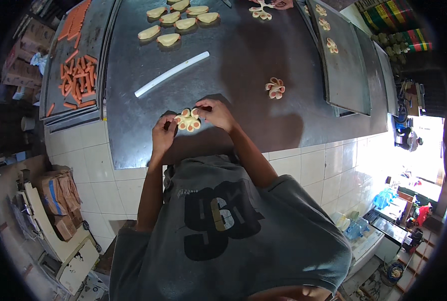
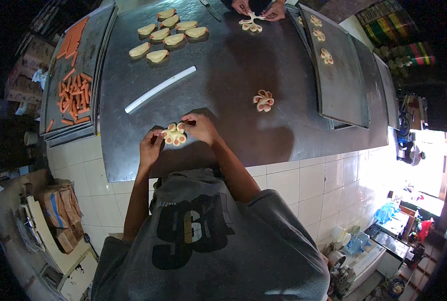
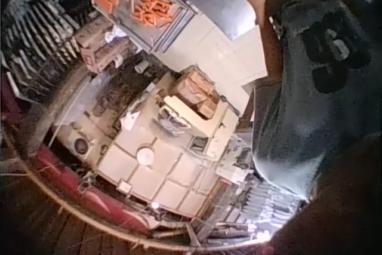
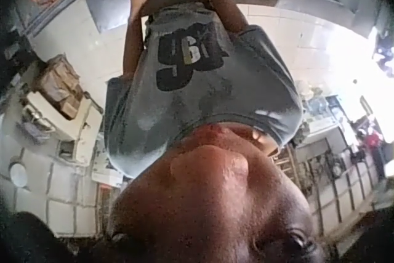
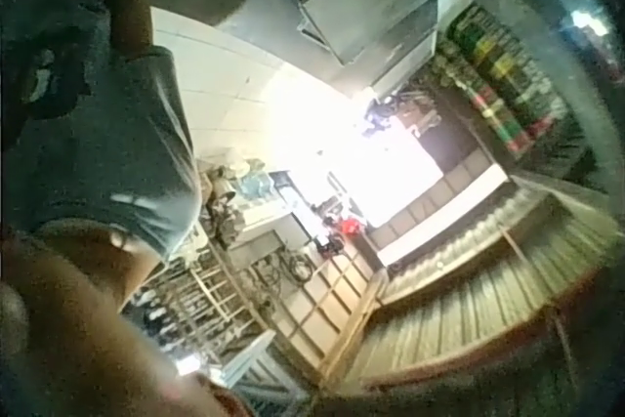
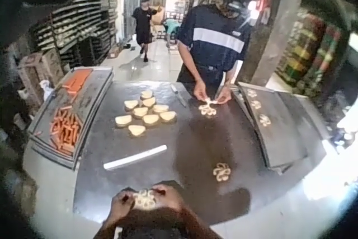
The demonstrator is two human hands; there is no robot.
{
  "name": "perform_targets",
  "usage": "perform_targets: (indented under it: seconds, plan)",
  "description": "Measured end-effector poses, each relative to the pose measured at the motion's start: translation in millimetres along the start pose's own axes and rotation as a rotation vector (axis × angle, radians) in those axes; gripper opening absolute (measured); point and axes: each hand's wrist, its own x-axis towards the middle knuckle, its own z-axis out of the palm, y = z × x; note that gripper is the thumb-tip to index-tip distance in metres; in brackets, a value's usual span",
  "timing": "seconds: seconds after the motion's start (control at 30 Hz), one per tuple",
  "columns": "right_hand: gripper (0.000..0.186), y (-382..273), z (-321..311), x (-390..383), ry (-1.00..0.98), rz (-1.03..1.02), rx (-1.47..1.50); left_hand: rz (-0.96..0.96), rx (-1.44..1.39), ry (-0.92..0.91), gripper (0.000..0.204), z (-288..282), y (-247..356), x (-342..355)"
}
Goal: Shape pre-portioned dough into flower-like patterns using a knife and manual folding on a stainless steel table.
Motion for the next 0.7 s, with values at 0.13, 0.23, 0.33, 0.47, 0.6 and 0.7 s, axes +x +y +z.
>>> perform_targets:
  seconds: [0.13, 0.23, 0.33, 0.47, 0.6, 0.7]
  plan:
    - [0.041, 1.7, 0.1, 0.8, -0.009, 0.012, 0.023, 0.044, 0.067, 0.015, 0.016, -0.6, 0.6, 0.6]
    - [0.041, 4.6, 0.2, 1.8, -0.005, 0.012, 0.02, 0.025, 0.021, 0.016, 0.016, -0.1, 1.7, 0.4]
    - [0.041, 5.2, -0.4, 2.4, -0.019, 0.012, 0.025, -0.01, -0.012, -0.003, 0.015, -0.1, -2.4, 1.1]
    - [0.041, 1.8, -1.4, 2.0, -0.031, 0.033, 0.006, 0.04, 0.01, 0.015, 0.015, 0.9, -5.5, 1.7]
    - [0.04, 5.6, -1.2, 3.2, -0.043, 0.021, 0.049, 0.046, 0.039, 0.036, 0.014, 1.8, -16.0, 3.9]
    - [0.04, 2.3, -0.9, 1.5, -0.036, 0.016, 0.025, 0.065, 0.024, 0.04, 0.013, 1.8, -23.8, 5.4]
